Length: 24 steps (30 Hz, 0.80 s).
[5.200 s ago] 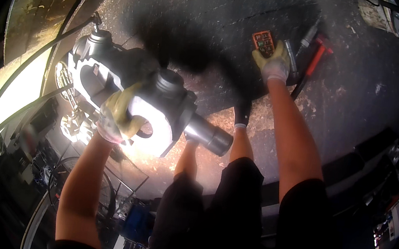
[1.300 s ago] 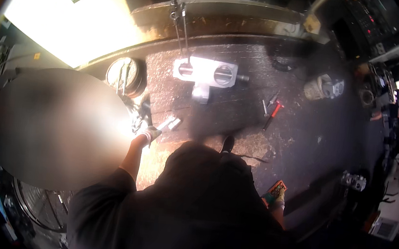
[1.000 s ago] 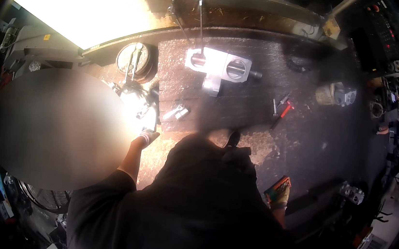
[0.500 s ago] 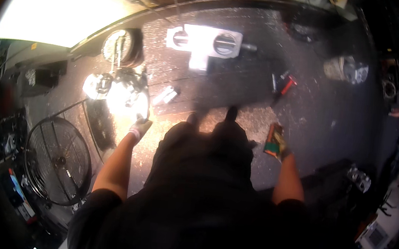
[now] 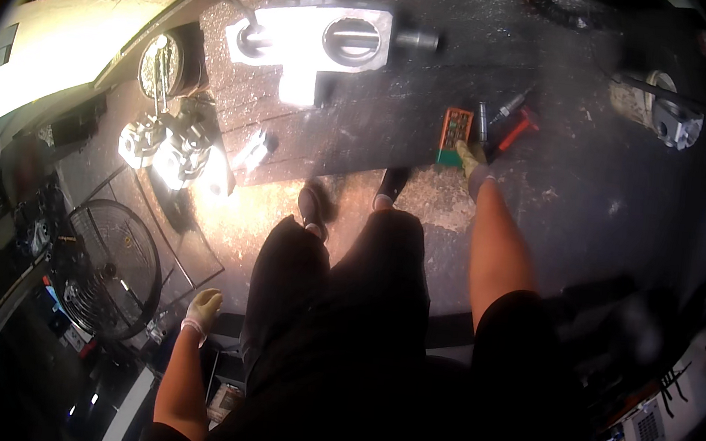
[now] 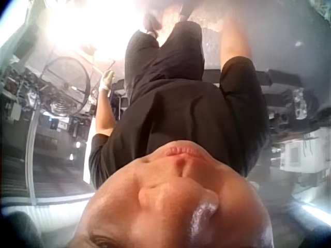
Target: The person inserts metal components into a large silver metal housing, uses a hammer to secure a pin, and then uses a chain hoist and remote control to lift the assembled housing.
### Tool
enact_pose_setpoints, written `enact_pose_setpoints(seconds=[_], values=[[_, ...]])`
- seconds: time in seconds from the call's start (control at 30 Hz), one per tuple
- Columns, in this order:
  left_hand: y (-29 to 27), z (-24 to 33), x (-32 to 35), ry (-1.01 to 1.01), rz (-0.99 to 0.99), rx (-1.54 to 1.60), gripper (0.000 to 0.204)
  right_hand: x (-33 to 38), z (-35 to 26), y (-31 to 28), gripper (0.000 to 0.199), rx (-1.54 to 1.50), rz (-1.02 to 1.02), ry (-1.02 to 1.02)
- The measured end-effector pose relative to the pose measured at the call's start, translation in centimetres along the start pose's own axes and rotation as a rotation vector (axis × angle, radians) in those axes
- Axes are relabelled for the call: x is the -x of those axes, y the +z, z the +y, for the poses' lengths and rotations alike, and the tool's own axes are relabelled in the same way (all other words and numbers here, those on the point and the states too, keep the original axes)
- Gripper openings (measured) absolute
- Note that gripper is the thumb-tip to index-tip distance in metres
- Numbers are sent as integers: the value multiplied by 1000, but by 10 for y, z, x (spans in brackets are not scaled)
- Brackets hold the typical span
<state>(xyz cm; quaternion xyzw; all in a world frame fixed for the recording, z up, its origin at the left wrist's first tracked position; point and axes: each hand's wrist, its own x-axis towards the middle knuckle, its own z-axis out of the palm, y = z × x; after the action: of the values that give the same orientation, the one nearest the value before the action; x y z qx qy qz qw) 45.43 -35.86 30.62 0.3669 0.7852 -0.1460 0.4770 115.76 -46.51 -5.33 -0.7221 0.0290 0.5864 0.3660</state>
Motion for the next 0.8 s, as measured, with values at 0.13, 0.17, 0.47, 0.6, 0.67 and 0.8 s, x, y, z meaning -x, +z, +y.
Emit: enact_pose_setpoints(seconds=[0.13, 0.17, 0.47, 0.6, 0.67, 0.8], values=[[4, -38, 13, -82, 55, 22, 36, -58, 76, -36, 50, 530, 99, 205], [-14, -50, 30, -127, 110, 11, 35, -53, 103, -15, 48, 628, 17, 232], [41, -63, -54, -118, 114, 191, 35, -143, 68, -90, 34, 250, -476, 169], [-29, -136, -50, -108, 220, -10, 46, 3, -67, 151, 29, 544, -362, 165], [33, -57, -124, 51, 149, -13, 39, 0, -154, 152, 27, 504, -229, -9], [42, 58, -213, 136, 76, -14, 51, -19, -257, 242, 25, 505, -141, -415]])
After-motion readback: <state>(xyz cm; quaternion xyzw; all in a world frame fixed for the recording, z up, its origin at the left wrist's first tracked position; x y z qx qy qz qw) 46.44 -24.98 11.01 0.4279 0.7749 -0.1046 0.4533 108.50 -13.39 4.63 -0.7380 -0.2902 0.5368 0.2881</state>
